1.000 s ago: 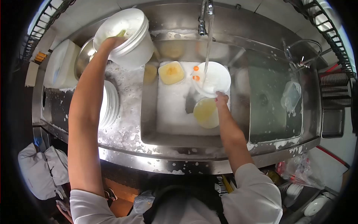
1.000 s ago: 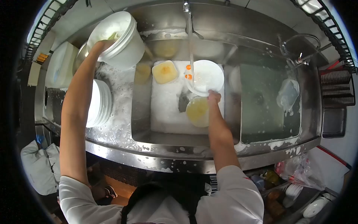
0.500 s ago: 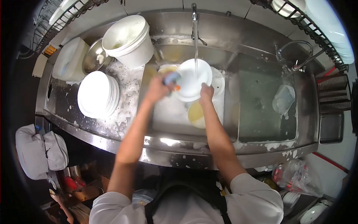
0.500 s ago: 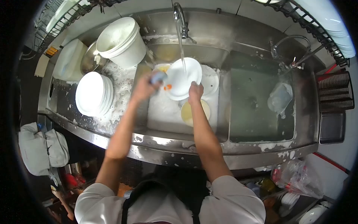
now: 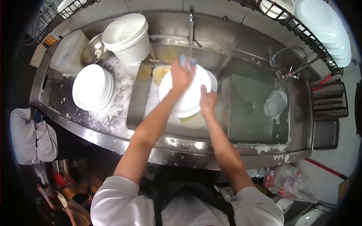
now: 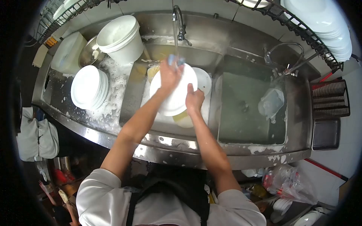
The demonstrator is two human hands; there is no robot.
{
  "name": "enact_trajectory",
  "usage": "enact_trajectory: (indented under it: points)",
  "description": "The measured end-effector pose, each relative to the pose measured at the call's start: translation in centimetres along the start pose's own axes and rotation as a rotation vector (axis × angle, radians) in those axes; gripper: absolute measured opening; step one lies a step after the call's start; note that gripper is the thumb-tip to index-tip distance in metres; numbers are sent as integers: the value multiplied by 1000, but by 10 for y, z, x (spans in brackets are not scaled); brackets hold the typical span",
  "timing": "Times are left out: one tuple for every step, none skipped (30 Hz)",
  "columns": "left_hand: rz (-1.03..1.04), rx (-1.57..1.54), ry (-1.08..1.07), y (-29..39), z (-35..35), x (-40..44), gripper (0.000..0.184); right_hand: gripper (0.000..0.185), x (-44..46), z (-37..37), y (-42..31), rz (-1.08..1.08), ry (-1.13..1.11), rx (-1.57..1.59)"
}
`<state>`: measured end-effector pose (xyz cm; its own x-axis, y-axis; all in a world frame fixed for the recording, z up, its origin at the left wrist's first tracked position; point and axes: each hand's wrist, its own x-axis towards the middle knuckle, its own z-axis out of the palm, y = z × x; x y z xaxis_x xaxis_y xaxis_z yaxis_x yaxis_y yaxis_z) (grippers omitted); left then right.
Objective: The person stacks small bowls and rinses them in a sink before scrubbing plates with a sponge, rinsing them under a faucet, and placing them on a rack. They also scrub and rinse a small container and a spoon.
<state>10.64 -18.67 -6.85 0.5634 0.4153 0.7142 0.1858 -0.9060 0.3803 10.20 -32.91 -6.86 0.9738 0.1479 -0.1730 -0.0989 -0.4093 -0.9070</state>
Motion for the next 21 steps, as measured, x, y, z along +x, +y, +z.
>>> enact_trajectory:
  points:
    - [-52, -90, -198, 21, -4, -4, 39, 39, -5, 0, -15, 4, 44, 137]
    - [74, -192, -310, 24, -4, -31, 38, 40, -3, -1, -11, 102, 65, 257]
    - [-29, -407, -415, 22, -16, -55, 39, 42, 4, -3, -5, 195, 89, 382]
    - [-137, -623, -519, 11, -29, -69, 41, 44, 10, -5, 4, 289, 111, 504]
    - [-172, -419, -580, -11, -36, -69, 43, 41, 12, -6, 15, 298, 95, 440]
    - [-205, -209, -641, -28, -40, -65, 45, 39, 6, -1, 23, 240, 48, 411]
    - [-244, -41, -601, -30, -41, -46, 36, 38, 0, 7, 27, 175, 1, 382]
    - [-70, 43, -476, -20, -42, -27, 36, 36, -3, 13, 27, 103, -45, 356]
    - [101, 126, -348, -5, -41, -9, 37, 32, -3, 15, 25, 31, -116, 294]
    - [262, 208, -232, 0, -41, -2, 39, 32, -4, 12, 22, 93, -167, 375]
    - [113, 229, -278, -16, -43, -1, 46, 32, -3, -2, 19, 161, -221, 449]
    - [-31, 250, -304, -46, -41, 12, 54, 32, 8, -12, 14, 212, -274, 528]
    - [-398, -114, -853, -94, -23, 13, 54, 32, 18, -18, 15, 248, -266, 592]
    - [-826, -576, -774, -91, -34, -1, 47, 31, 22, -18, 15, 199, -292, 801]
    - [-1220, -1048, -616, -82, -44, -16, 41, 33, 27, -5, 22, 203, -213, 827]
    - [-1295, -1155, -337, -79, -37, -40, 34, 35, 30, 12, 36, 212, -129, 859]
    - [-1337, -1213, -108, -92, -9, -88, 37, 38, 22, 33, 49, 327, -50, 984]
    - [-1361, -1212, -4, -74, -18, -105, 41, 42, 12, 57, 60, 437, 31, 1103]
    - [-1345, -1150, -206, -83, -32, -106, 43, 48, -1, 68, 77, 489, -119, 1183]
    - [-1320, -1084, -409, -96, -49, -107, 44, 48, -4, 64, 79, 494, -254, 1200]
    - [-1355, -1047, -523, -107, -75, -86, 44, 47, -2, 57, 81, 496, -387, 1218]
